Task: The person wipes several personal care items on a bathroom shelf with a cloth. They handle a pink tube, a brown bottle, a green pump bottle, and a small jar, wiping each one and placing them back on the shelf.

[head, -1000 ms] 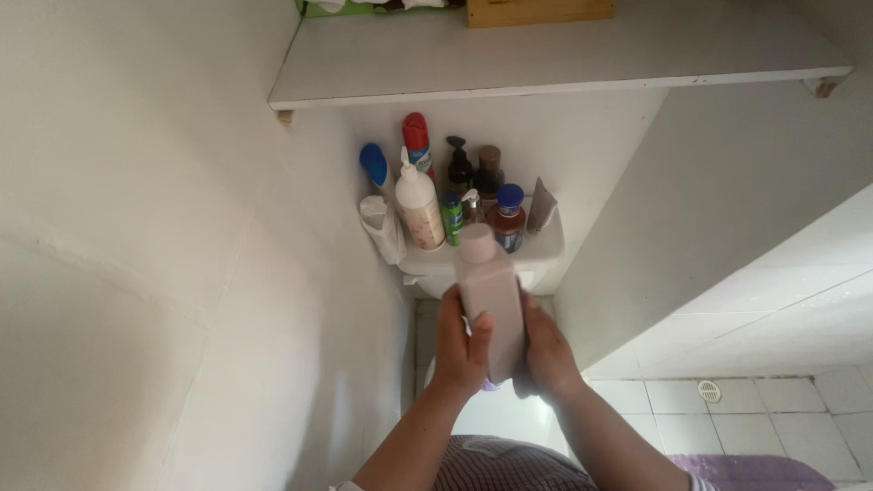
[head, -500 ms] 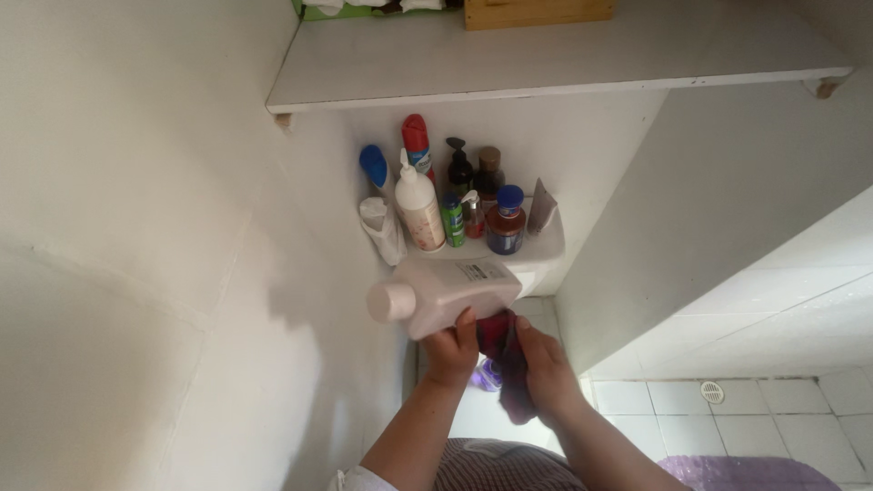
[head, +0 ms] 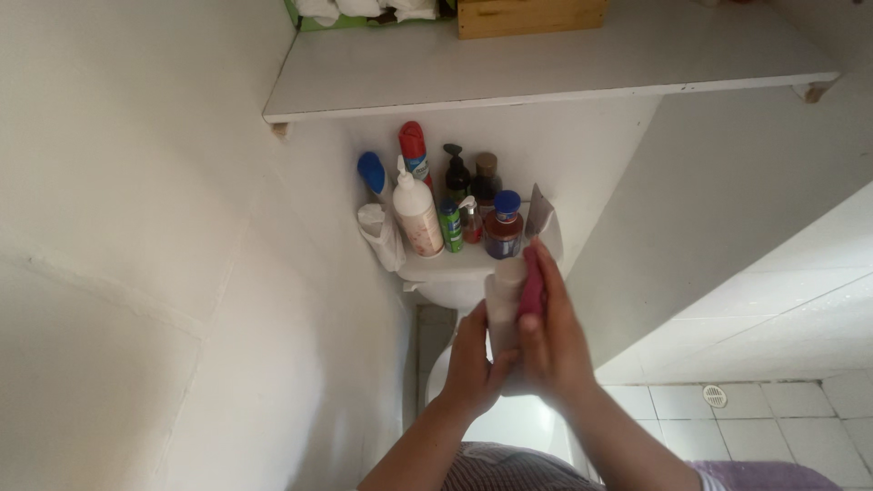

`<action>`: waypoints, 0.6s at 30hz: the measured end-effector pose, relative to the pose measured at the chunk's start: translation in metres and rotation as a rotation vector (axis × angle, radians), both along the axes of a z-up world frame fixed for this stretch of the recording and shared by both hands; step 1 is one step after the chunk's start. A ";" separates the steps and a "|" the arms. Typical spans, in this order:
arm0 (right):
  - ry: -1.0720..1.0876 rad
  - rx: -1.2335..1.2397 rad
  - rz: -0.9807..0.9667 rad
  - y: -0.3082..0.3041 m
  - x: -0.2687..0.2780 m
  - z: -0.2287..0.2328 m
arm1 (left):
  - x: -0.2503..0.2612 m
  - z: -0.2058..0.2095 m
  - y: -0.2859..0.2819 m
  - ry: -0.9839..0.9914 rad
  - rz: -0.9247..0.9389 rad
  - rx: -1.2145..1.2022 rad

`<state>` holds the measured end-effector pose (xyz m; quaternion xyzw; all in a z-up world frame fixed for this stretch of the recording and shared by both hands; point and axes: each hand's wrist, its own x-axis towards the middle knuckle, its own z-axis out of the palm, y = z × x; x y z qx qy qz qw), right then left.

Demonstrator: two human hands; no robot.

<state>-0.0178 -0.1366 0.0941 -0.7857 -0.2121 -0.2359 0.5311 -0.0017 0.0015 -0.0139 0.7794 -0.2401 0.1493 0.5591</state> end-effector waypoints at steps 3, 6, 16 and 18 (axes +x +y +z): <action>0.218 0.168 0.051 -0.009 0.014 0.009 | -0.002 0.004 0.007 0.111 -0.146 0.005; 0.068 -0.053 -0.064 -0.013 0.017 0.013 | 0.003 0.003 0.014 0.127 -0.115 0.197; 0.582 0.605 0.407 -0.026 0.037 -0.010 | -0.007 0.006 0.011 0.052 -0.084 0.147; 0.569 0.608 0.333 -0.016 0.029 -0.027 | -0.004 0.011 0.011 0.024 -0.050 0.052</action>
